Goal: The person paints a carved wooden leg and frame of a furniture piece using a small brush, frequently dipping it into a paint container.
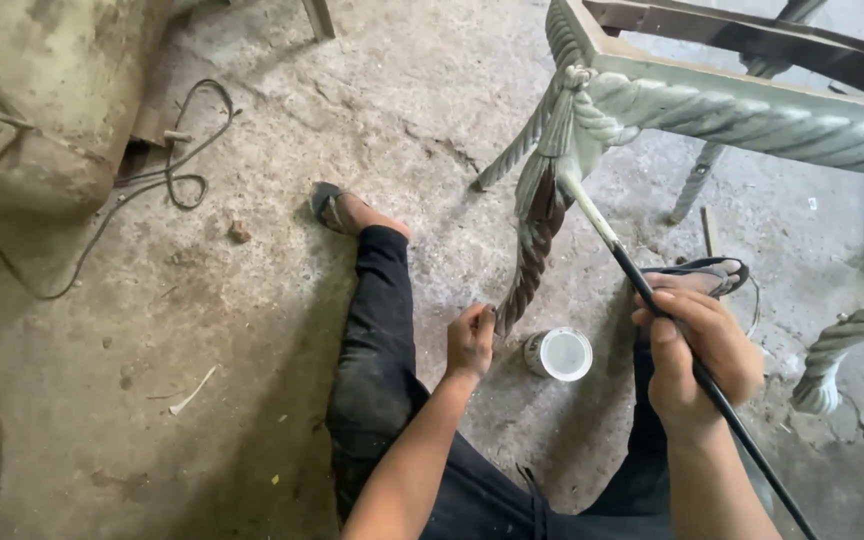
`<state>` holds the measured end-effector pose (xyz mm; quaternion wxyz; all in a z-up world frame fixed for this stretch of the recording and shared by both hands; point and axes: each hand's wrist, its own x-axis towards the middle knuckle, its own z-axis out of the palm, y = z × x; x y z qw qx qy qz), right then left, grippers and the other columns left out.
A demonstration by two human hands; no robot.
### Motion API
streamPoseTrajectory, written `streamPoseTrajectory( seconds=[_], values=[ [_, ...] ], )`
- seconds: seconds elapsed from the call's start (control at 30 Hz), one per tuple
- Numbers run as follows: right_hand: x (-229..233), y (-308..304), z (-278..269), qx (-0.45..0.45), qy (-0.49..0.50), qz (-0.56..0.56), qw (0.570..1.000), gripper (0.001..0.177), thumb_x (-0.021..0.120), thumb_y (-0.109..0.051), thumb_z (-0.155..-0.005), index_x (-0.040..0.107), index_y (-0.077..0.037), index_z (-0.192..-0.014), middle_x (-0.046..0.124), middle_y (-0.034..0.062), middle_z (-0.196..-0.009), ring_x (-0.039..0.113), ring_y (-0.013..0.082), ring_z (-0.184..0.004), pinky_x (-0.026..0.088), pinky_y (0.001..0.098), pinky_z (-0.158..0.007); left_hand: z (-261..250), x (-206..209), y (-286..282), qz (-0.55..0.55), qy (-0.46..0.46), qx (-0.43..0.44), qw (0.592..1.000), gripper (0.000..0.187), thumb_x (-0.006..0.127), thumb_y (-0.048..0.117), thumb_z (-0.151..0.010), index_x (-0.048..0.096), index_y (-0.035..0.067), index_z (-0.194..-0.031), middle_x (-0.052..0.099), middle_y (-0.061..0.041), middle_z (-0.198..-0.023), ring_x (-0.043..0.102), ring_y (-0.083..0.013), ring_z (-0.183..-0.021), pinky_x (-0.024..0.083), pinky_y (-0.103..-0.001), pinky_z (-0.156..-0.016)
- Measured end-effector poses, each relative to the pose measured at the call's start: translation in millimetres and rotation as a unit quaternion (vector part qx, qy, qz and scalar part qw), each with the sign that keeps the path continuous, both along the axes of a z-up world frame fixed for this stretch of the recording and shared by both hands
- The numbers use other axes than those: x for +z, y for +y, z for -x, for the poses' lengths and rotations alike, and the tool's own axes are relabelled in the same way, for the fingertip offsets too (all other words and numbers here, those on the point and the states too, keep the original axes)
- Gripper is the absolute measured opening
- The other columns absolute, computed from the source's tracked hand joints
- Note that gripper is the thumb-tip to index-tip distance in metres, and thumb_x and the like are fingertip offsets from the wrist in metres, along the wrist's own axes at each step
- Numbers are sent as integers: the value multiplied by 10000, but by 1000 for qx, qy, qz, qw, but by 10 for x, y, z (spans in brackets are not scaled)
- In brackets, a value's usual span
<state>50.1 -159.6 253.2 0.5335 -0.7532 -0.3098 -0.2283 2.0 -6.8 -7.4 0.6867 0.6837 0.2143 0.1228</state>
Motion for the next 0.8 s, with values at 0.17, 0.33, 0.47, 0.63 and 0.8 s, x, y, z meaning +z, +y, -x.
streamPoseTrajectory(
  seconds=[0.17, 0.33, 0.47, 0.63, 0.8],
  values=[
    [-45, -28, 23, -11, 25, -25, 999, 278, 577, -118, -1032, 602, 156, -1070, 634, 349, -1026, 712, 392, -870, 634, 372, -710, 12, -7, -9, -2, 1, 0, 1000, 470, 496, 396, -1039, 373, 155, -655, 358, 30, -543, 353, -114, -503, 265, -325, -501],
    [-49, 15, -76, -1, -12, 23, 1000, 242, 574, -78, -1015, 645, 154, -1028, 668, 344, -1024, 699, 333, -728, 587, 368, -713, 1, -38, -2, -23, -6, 7, 1000, 498, 478, 449, -1043, 376, 157, -652, 358, 36, -554, 353, -105, -517, 259, -330, -511],
    [-128, -30, -18, -4, -8, 34, 999, 224, 573, -53, -1023, 643, 160, -1034, 667, 361, -1050, 713, 377, -812, 606, 397, -745, 10, 42, 5, -4, -2, 4, 1000, 472, 496, 391, -1035, 364, 158, -646, 347, 35, -544, 341, -110, -504, 250, -328, -503],
    [-245, -146, 33, -15, 41, 34, 998, 251, 582, -100, -1034, 644, 137, -1090, 655, 324, -1063, 716, 343, -803, 622, 363, -741, 10, 26, 6, -4, -5, -3, 1000, 509, 472, 462, -1043, 348, 157, -655, 320, 40, -566, 322, -95, -521, 236, -327, -514],
    [-368, -214, 19, -32, 15, 42, 998, 251, 588, -124, -1040, 645, 120, -1048, 677, 322, -1017, 716, 335, -780, 593, 386, -752, 17, 28, 10, -4, -16, 1, 1000, 539, 468, 514, -1033, 359, 152, -648, 323, 39, -557, 324, -103, -516, 247, -315, -512]
  ],
)
